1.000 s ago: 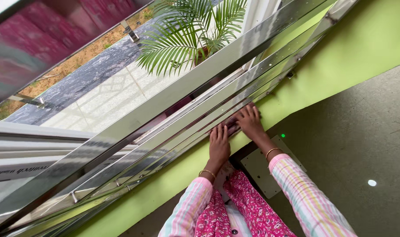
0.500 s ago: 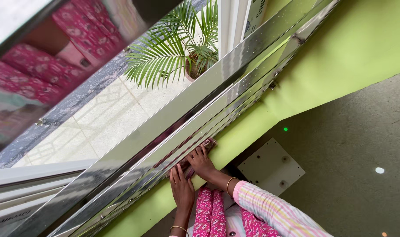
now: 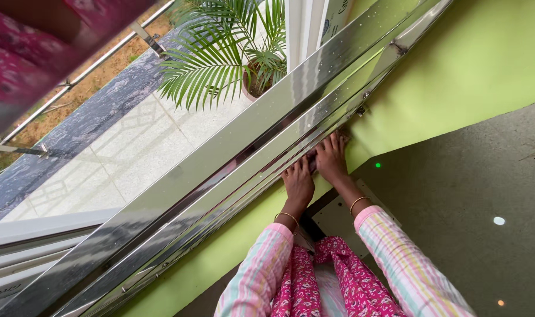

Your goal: The person wipes the metal window frame and sill with a cloth. They repeatedly rub the horizontal bars and the lower ledge, moving the cloth back and forth along the frame.

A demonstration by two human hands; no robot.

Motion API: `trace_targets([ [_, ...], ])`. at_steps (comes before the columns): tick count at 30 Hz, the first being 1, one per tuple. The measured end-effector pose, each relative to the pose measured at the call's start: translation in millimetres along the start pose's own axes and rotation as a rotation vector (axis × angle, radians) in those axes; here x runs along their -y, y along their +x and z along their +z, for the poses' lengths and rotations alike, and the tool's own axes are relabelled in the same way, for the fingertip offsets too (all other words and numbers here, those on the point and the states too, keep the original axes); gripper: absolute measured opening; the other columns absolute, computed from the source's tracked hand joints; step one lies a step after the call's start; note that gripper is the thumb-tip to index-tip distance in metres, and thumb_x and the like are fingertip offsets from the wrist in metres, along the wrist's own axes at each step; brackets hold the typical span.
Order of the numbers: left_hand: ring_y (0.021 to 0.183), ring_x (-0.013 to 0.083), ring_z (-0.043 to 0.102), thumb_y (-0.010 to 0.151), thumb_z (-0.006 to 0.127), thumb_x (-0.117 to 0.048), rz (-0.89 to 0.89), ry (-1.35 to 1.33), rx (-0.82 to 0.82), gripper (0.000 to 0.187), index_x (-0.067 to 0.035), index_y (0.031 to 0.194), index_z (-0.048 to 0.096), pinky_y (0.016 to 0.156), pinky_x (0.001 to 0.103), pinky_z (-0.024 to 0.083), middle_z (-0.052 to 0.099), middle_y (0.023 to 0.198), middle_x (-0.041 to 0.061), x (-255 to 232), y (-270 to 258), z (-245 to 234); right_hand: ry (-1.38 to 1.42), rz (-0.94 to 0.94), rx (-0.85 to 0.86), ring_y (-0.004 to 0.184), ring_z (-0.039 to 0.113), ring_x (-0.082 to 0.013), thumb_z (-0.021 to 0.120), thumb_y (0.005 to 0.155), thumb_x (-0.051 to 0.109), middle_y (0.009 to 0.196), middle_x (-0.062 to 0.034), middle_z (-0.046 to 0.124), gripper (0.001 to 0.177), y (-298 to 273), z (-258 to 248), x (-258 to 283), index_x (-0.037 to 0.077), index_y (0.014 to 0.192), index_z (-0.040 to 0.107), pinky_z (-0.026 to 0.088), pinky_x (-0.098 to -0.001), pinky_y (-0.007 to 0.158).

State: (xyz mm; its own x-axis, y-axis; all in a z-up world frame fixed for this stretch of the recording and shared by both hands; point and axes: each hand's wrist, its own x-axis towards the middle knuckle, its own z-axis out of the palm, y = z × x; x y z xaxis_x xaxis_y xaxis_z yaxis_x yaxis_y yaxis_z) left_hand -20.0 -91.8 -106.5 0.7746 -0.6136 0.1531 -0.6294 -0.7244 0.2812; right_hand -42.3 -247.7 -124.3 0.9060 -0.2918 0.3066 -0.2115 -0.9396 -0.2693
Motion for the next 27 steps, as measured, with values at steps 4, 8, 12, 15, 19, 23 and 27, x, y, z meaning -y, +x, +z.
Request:
trace_targets([
  [4,0.129,0.0363,0.051,0.096,0.062,-0.023,-0.022,-0.002,0.126,0.059,-0.01,0.152,0.048,0.108,0.057,0.034,0.056,0.142,0.015,50,-41,-22,0.031,0.156,-0.166,0.149,0.021,-0.0585,0.058,0.095,0.019,0.141,-0.0366,0.043,0.036,-26,35,85,-0.014,0.11,0.059,0.019,-0.0704,0.117],
  [8,0.132,0.037,0.049,0.089,0.071,-0.03,-0.245,0.049,0.147,0.059,-0.004,0.139,0.052,0.11,0.056,0.031,0.057,0.138,0.017,123,-118,-75,0.13,-0.042,0.198,0.142,0.027,-0.0585,0.048,0.1,0.015,0.13,-0.0334,0.049,0.027,-65,57,185,-0.003,0.112,0.063,0.015,-0.0773,0.113],
  [12,0.125,0.0384,0.05,0.083,0.073,-0.032,-0.526,0.23,0.103,0.063,0.0,0.135,0.057,0.105,0.055,0.036,0.059,0.134,0.02,182,-181,-122,0.21,-0.342,0.319,0.129,0.048,-0.0433,0.06,0.095,0.011,0.122,-0.0232,0.06,0.03,-86,60,265,0.005,0.124,0.064,0.02,-0.0745,0.114],
  [15,0.118,0.0402,0.054,0.076,0.076,-0.034,-0.461,0.304,-0.031,0.058,0.004,0.118,0.063,0.098,0.057,0.039,0.064,0.124,0.022,201,-188,-104,0.267,-0.429,0.292,0.126,0.052,-0.0385,0.068,0.092,0.018,0.123,-0.018,0.063,0.036,-77,54,265,0.01,0.127,0.065,0.025,-0.074,0.111],
  [19,0.094,0.0366,0.064,0.089,0.072,-0.035,-0.261,0.204,0.058,0.031,-0.004,0.094,0.071,0.083,0.057,0.047,0.07,0.096,0.015,182,-131,-34,0.239,-0.4,0.509,0.126,0.055,-0.0316,0.072,0.092,0.033,0.125,-0.0117,0.065,0.041,-31,38,163,0.013,0.127,0.065,0.027,-0.0785,0.107],
  [23,0.104,0.0362,0.065,0.093,0.06,-0.015,-0.075,-0.072,0.057,0.04,-0.006,0.132,0.057,0.091,0.056,0.045,0.068,0.112,0.016,81,-55,5,-0.063,-0.232,0.323,0.13,0.05,-0.0358,0.072,0.089,0.035,0.121,-0.015,0.065,0.036,-6,0,36,0.014,0.118,0.071,0.025,-0.0652,0.119],
  [27,0.121,0.0376,0.059,0.089,0.056,-0.016,0.046,-0.031,0.017,0.056,-0.009,0.145,0.05,0.104,0.056,0.039,0.064,0.129,0.017,42,-21,-5,-0.108,-0.028,0.139,0.141,0.042,-0.0434,0.066,0.087,0.022,0.134,-0.021,0.056,0.039,-8,6,15,0.005,0.123,0.066,0.025,-0.0626,0.12],
])
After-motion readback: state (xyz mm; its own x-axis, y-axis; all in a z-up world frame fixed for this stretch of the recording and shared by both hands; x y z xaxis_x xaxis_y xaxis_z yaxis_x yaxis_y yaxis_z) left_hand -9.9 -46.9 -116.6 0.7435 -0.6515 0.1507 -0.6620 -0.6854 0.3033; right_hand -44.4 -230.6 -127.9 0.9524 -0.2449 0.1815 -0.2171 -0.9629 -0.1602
